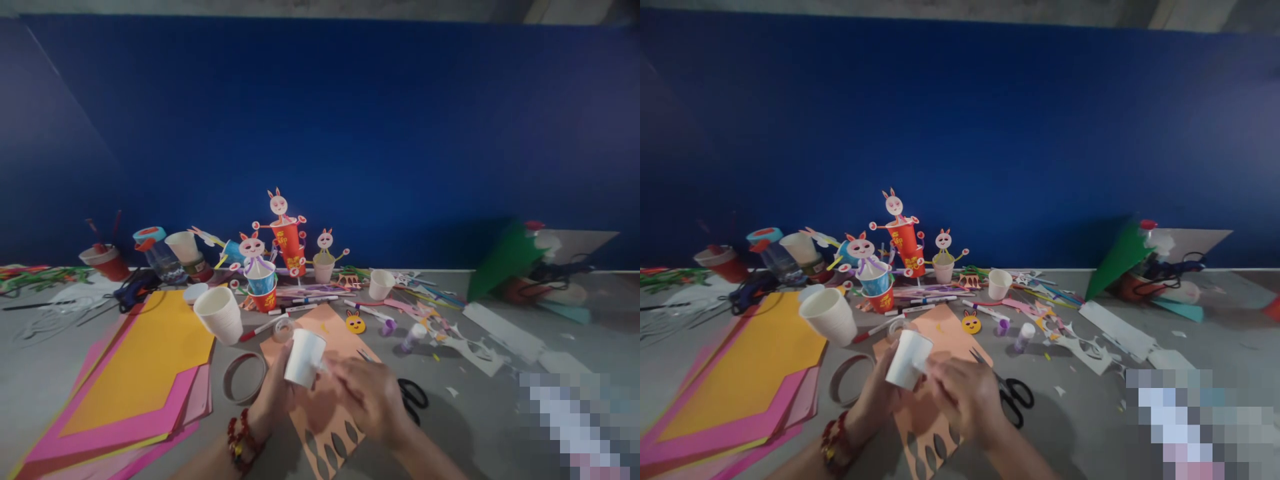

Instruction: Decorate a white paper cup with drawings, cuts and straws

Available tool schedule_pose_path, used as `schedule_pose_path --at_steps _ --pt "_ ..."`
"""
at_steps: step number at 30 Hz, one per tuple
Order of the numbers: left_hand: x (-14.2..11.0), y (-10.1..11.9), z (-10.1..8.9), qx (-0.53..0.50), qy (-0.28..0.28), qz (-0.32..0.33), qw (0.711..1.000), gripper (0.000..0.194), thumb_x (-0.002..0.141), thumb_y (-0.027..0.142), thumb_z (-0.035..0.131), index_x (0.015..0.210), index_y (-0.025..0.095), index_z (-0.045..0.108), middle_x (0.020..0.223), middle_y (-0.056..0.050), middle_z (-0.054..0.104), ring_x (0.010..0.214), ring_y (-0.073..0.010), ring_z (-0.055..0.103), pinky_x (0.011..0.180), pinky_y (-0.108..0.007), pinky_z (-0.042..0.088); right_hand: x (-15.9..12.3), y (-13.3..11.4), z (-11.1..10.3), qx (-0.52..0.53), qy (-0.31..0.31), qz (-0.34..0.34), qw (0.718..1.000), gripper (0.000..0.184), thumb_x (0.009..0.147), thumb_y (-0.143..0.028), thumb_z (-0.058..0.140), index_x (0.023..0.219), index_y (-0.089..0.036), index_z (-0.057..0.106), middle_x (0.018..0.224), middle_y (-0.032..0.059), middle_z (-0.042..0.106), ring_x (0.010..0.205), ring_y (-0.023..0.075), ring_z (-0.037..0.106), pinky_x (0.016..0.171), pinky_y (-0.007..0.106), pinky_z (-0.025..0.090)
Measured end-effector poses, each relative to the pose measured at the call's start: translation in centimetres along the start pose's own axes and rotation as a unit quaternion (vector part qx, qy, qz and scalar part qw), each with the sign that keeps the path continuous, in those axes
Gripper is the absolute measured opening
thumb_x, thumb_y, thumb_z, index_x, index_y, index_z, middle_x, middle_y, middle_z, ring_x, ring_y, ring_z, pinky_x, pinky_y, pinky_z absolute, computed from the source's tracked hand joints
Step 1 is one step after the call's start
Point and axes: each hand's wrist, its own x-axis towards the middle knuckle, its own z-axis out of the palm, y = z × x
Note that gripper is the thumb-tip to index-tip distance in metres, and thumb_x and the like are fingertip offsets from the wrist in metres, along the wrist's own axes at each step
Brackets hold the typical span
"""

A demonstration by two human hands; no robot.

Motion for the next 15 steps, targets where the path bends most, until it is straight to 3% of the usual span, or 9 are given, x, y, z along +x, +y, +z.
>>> schedule_pose_path --at_steps 4,10,15 --pt "-0.23 0.02 0.18 -0.008 -0.016 -0.009 1.0 0.044 0.085 0.052 0.062 0.097 0.01 0.069 0.068 -0.011 0.075 0.056 -0.0212 0.069 0.053 -0.027 0.051 0.21 0.76 -0.58 -0.011 0.027 0.053 0.998 0.028 0.097 -0.018 0.046 0.116 -0.018 0.066 0.082 0.0082 0.071 0.072 0.0172 0.065 0.064 0.024 0.048" --pt "0.12 -0.08 -0.05 -0.008 -0.018 0.016 1.0 0.039 0.085 0.047 0.064 0.091 0.009 0.071 0.069 -0.01 0.075 0.06 -0.0209 0.069 0.058 -0.027 0.052 -0.11 -0.06 0.09 0.02 -0.039 -0.028 0.999 0.023 0.092 -0.016 0.051 0.107 -0.02 0.068 0.072 0.0034 0.069 0.059 0.0149 0.061 0.055 0.023 0.043" --pt "0.17 -0.14 -0.32 -0.014 -0.006 -0.01 1.0 0.041 0.085 0.048 0.063 0.099 0.011 0.069 0.07 -0.01 0.075 0.055 -0.0207 0.068 0.051 -0.027 0.05 0.29 0.39 -0.05 -0.012 0.016 0.036 0.999 0.026 0.095 -0.015 0.047 0.113 -0.018 0.066 0.078 0.0063 0.069 0.064 0.0155 0.062 0.06 0.024 0.044"
